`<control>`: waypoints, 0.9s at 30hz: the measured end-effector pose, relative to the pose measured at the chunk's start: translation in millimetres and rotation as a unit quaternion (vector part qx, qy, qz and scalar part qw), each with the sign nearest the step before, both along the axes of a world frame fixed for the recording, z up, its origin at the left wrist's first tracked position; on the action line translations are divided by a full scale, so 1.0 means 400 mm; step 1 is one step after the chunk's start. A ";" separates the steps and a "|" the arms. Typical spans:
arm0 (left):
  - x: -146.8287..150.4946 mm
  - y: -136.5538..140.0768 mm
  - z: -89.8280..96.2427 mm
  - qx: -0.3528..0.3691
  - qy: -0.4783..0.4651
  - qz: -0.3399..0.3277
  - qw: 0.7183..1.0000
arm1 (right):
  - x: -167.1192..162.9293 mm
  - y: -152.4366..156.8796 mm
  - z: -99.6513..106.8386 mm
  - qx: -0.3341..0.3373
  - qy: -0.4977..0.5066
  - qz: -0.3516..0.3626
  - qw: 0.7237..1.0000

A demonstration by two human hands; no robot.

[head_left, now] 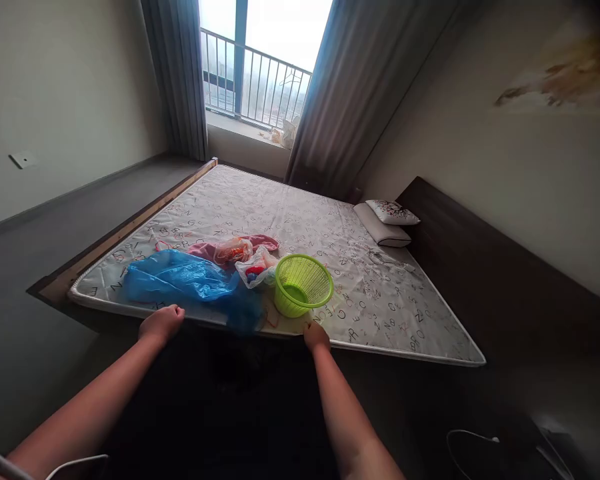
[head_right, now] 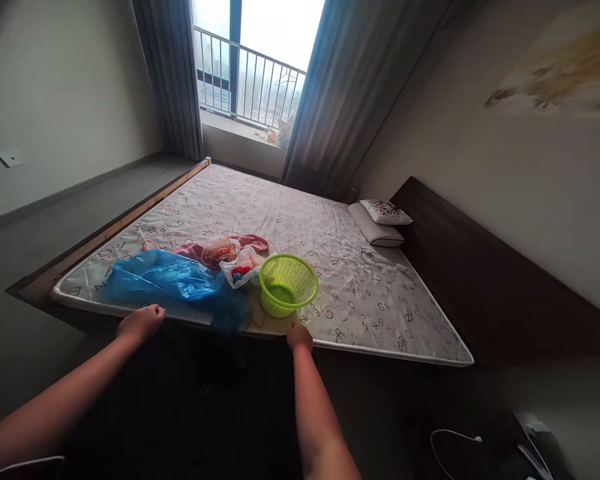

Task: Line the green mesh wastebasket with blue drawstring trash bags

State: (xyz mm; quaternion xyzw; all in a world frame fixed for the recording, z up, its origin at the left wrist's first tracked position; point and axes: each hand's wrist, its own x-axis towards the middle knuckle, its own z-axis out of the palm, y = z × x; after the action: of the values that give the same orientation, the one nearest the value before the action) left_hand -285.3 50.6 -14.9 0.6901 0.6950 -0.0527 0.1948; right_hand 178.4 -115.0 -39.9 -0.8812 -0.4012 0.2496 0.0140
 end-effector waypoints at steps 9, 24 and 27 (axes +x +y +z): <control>-0.010 0.004 -0.016 0.011 -0.017 0.013 1.000 | -0.003 -0.002 0.009 -0.001 -0.007 0.003 1.000; 0.000 -0.009 0.021 -0.017 -0.029 0.010 0.999 | -0.002 -0.001 0.019 -0.012 -0.001 0.005 1.000; 0.001 -0.011 0.031 -0.024 -0.025 0.005 0.999 | -0.002 0.001 0.017 -0.011 -0.001 0.000 1.000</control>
State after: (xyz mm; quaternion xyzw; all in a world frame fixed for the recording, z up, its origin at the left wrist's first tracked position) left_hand -284.8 46.2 -2.6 0.6825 0.6923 -0.0514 0.2288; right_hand 177.7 -114.8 -32.9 -0.8816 -0.3986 0.2527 0.0042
